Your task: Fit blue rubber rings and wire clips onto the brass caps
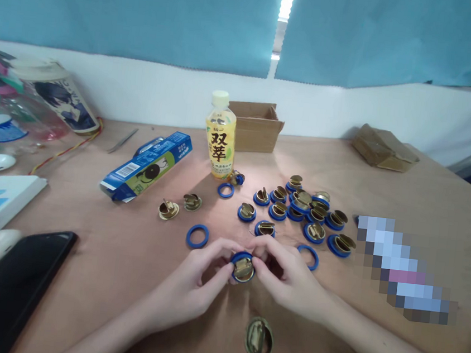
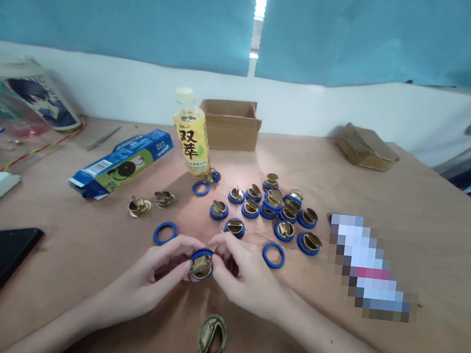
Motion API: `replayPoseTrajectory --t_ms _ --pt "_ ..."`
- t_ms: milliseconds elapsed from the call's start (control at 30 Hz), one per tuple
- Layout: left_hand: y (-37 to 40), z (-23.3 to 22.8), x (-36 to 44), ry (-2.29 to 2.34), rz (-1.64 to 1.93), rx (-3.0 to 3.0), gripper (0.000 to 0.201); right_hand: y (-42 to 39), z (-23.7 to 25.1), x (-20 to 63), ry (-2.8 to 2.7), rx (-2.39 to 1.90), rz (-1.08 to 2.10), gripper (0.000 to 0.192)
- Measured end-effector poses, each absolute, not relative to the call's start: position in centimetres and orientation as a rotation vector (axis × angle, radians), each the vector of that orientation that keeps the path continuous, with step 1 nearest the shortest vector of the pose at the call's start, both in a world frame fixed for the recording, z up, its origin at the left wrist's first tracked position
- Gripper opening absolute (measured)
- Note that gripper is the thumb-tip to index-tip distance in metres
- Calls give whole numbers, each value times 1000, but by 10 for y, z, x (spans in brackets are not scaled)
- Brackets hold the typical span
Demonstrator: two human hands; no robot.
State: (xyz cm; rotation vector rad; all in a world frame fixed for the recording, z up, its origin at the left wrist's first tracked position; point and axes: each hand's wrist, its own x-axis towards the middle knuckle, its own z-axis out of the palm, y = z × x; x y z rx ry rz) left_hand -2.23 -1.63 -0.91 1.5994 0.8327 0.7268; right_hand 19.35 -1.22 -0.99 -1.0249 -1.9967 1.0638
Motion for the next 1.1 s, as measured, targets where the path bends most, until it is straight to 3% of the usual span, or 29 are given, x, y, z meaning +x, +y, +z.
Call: replayPoseTrajectory --t_ms 1100 --pt "-18 -9 -22 852 699 1600 24 -13 -11 194 -2000 -1019 1043 11"
